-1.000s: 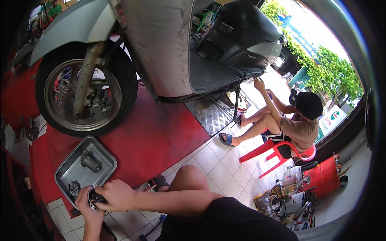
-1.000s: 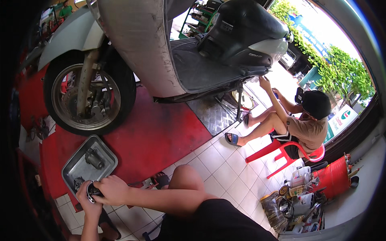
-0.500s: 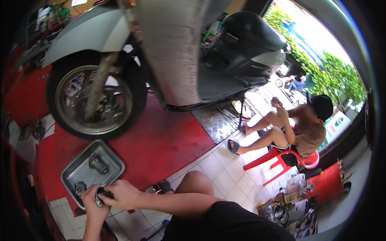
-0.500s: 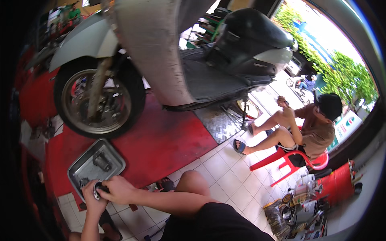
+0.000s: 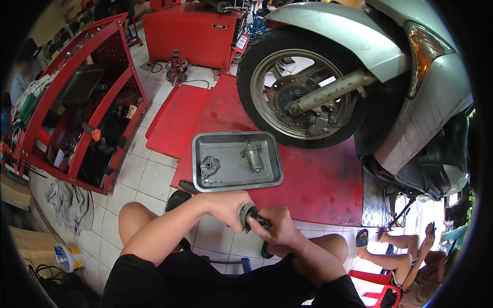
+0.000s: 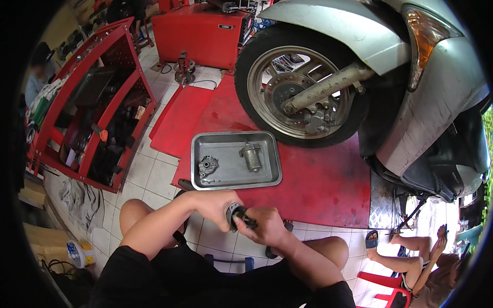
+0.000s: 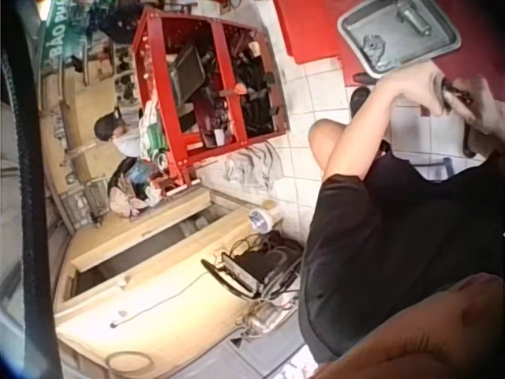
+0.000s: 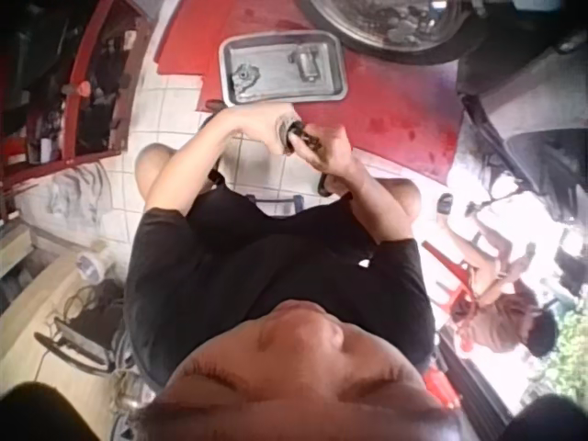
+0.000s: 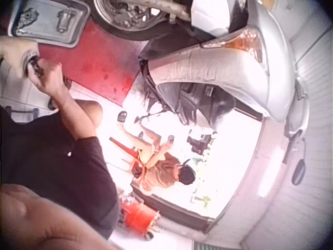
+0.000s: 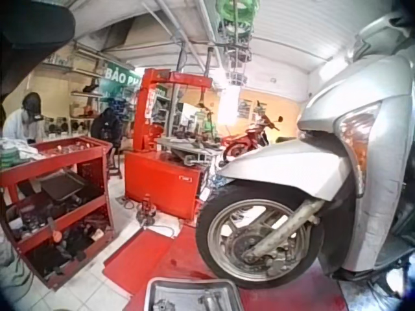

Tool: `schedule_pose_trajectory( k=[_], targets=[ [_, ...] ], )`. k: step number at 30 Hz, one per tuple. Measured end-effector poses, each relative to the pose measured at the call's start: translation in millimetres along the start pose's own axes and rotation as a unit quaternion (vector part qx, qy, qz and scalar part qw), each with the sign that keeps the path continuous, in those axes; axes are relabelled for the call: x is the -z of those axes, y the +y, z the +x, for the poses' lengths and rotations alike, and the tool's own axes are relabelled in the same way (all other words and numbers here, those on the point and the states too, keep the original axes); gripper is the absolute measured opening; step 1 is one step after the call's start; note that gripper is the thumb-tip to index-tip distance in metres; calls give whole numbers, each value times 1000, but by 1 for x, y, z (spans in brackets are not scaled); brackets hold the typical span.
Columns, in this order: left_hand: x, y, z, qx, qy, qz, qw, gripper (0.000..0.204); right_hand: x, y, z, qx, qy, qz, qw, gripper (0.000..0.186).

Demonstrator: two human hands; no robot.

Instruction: The person sits in a workshop and uses a screwdriver to disassemble a cylindrical metal component, likely a starter motor, over a metal tray. They remove internal parts and place them into the tray while a scooter is elevated on a lift nearby.

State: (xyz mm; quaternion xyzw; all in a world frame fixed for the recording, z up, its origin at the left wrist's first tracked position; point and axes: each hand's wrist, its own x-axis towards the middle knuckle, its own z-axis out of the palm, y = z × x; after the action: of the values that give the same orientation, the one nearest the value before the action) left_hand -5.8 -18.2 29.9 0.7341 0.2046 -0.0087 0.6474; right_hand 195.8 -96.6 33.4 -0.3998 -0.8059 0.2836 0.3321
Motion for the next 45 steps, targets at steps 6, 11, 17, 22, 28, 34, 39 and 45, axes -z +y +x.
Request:
schedule_pose_trajectory(
  k=[6,11,17,22,28,34,39,45],
  targets=[
    [20,-20,-23,0,18,156,988,36,31,3,-21,140,139,-95,976,13],
    [43,-45,-54,148,276,214,925,55,95,19,-35,-148,364,150,907,27],
    [24,-18,-54,145,320,274,895,32,87,35,-8,-261,322,404,815,36],
    [16,15,-57,181,332,358,854,24,66,30,0,-277,232,435,825,38],
    [43,21,-73,194,445,349,802,33,26,47,22,-239,152,-4,959,41],
    [58,34,-84,206,508,290,785,35,-10,56,102,-249,-10,-139,959,48],
    [61,38,-87,197,505,281,792,34,-47,112,154,-321,-175,-241,899,57],
    [62,34,-101,207,525,280,777,32,-67,107,192,-408,-299,-217,835,56]
  ],
)
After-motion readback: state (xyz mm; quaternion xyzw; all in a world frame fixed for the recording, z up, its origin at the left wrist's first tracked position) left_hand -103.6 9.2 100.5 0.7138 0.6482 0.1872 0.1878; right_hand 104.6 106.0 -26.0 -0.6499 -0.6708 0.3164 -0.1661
